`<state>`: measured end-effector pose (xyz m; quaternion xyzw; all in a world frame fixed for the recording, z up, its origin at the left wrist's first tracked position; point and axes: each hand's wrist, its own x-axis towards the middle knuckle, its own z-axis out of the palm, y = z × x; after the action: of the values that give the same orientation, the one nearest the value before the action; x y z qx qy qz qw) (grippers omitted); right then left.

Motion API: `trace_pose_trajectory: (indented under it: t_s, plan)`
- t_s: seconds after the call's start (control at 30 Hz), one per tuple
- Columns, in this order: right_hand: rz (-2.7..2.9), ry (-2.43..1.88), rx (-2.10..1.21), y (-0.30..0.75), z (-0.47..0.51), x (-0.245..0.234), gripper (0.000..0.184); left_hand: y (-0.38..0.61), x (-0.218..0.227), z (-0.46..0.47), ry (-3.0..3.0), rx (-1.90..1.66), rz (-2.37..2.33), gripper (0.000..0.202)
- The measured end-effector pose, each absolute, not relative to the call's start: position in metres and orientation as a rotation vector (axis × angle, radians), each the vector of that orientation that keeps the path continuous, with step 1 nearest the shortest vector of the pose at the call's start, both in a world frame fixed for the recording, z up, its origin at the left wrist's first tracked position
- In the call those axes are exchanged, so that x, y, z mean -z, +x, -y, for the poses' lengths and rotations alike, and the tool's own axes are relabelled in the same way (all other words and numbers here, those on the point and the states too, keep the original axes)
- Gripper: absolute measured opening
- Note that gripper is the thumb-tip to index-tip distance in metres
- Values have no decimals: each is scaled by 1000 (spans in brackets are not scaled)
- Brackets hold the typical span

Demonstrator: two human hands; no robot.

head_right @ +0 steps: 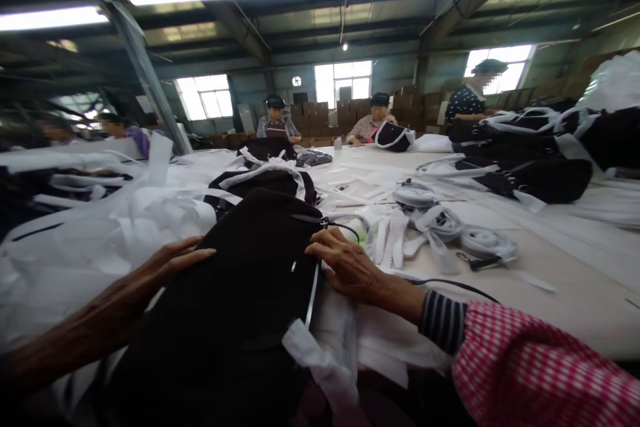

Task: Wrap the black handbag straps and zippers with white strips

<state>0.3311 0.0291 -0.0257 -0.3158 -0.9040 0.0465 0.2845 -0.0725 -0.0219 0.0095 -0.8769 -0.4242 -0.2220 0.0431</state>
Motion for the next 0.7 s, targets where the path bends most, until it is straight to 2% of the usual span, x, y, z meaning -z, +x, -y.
trace_pose_trajectory:
  t_s: [0.17,0.33,0.43,0.5,0.57,0.63,0.7]
  plan:
    - [2440,-887,-65,328,-32,16,55,-79,-22,8,-2566,584,1337,49]
    - [2249,-1306,136,367,-54,6,40,-45,-69,7,-2568,665,1131,38]
    - [2190,-1535,12,394,-70,9,35,16,-90,31,-2758,735,968,23]
    - [2160,-1576,-106,402,-78,14,35,63,-86,54,-2950,530,901,25]
    - [2127,-1565,-153,404,-85,18,39,104,-69,74,-3018,253,703,36]
    - [2098,-1544,-175,402,-91,20,44,132,-47,87,-3004,209,423,22]
    - [2059,-1525,-214,402,-97,19,47,146,-32,93,-2968,142,335,22]
